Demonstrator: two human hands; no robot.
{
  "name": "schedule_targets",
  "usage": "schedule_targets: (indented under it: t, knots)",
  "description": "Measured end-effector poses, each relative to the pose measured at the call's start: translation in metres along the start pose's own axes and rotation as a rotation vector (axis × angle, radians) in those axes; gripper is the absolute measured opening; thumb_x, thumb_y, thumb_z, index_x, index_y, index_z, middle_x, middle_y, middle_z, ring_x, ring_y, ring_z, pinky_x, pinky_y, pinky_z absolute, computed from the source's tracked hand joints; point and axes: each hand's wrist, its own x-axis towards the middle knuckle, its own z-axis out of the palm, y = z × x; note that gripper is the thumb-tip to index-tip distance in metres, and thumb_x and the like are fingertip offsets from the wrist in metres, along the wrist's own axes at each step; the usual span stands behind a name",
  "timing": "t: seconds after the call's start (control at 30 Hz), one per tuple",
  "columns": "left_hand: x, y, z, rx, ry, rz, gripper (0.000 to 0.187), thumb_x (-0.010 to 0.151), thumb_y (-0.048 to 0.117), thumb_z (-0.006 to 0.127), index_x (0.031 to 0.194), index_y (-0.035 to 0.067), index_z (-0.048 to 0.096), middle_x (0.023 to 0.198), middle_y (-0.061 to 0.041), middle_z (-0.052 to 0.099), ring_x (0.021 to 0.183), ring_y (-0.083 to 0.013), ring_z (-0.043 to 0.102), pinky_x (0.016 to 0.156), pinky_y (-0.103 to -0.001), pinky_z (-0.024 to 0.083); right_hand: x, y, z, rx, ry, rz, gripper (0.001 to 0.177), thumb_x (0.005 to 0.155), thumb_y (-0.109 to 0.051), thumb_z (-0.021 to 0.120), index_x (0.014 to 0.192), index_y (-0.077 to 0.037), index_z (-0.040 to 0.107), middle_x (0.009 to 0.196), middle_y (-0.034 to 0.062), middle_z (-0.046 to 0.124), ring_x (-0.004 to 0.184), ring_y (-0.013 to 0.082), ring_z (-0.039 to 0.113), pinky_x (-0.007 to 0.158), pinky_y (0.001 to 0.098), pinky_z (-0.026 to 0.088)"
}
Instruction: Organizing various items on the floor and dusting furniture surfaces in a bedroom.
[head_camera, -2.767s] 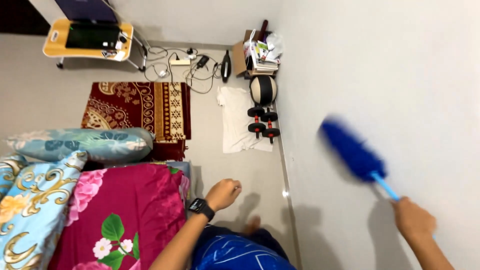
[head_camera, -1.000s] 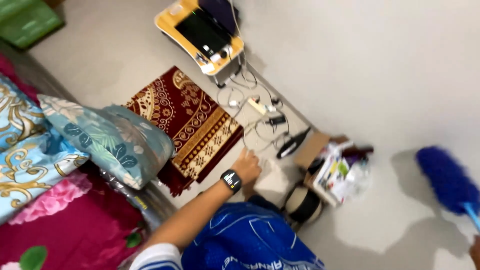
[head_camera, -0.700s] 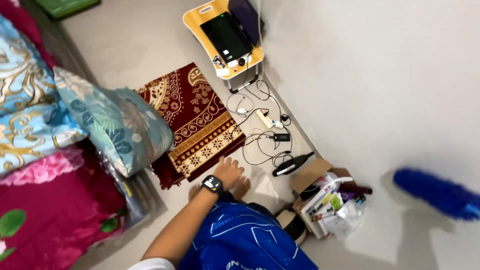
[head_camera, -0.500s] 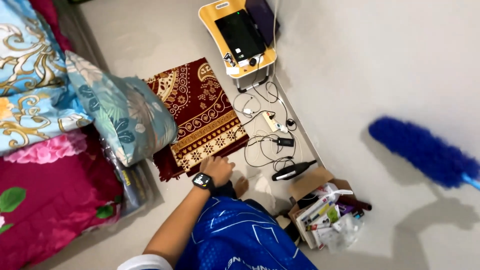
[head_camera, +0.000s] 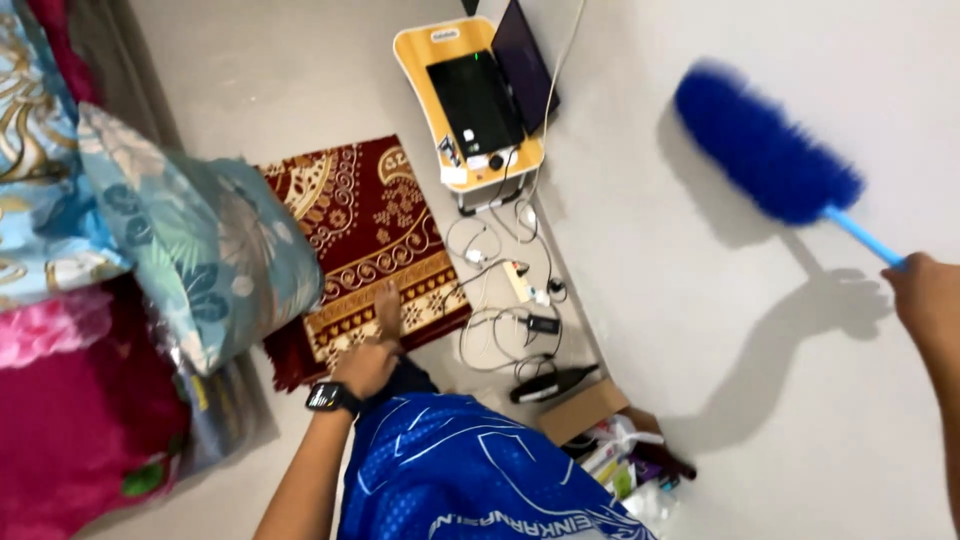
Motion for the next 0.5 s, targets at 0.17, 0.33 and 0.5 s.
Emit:
schedule_targets:
  t: [0.17, 0.33, 0.5]
  knots:
    - [0.056, -0.055, -0.026, -0.007, -0.013, -0.015, 0.029, 0.093, 0.033, 0.057, 0.113, 0.016, 0.068, 0.105, -0.018, 0.074, 0.098, -0.0398, 0.071, 0.087, -0.053, 0.057, 0.083, -0.115, -0.148, -0.477, -0.09, -0.203, 0.023, 0.097, -0.039, 0.075, 0.099, -0.017, 0.081, 0.076, 0.0103, 0.077, 0.073, 0.027, 0.076, 0.064, 0.0408, 0.058]
    - [0.102, -0.058, -0.106, 0.098, -0.096, -0.078, 0.028, 0.097, 0.032, 0.054, 0.113, 0.018, 0.071, 0.11, -0.018, 0.073, 0.103, -0.0383, 0.072, 0.091, -0.053, 0.056, 0.129, -0.186, -0.231, -0.217, 0.17, -0.063, 0.027, 0.109, -0.032, 0.07, 0.099, -0.007, 0.07, 0.072, 0.0204, 0.069, 0.063, 0.0358, 0.071, 0.055, 0.0424, 0.055]
    - [0.154, -0.079, -0.13, 0.219, 0.081, 0.063, 0.026, 0.091, 0.023, 0.058, 0.113, 0.014, 0.069, 0.112, -0.016, 0.07, 0.106, -0.0377, 0.07, 0.088, -0.053, 0.057, 0.219, -0.101, -0.157, 0.109, 0.328, 0.023, 0.041, 0.122, -0.026, 0.057, 0.09, -0.001, 0.054, 0.065, 0.0171, 0.06, 0.058, 0.0312, 0.061, 0.054, 0.0342, 0.047]
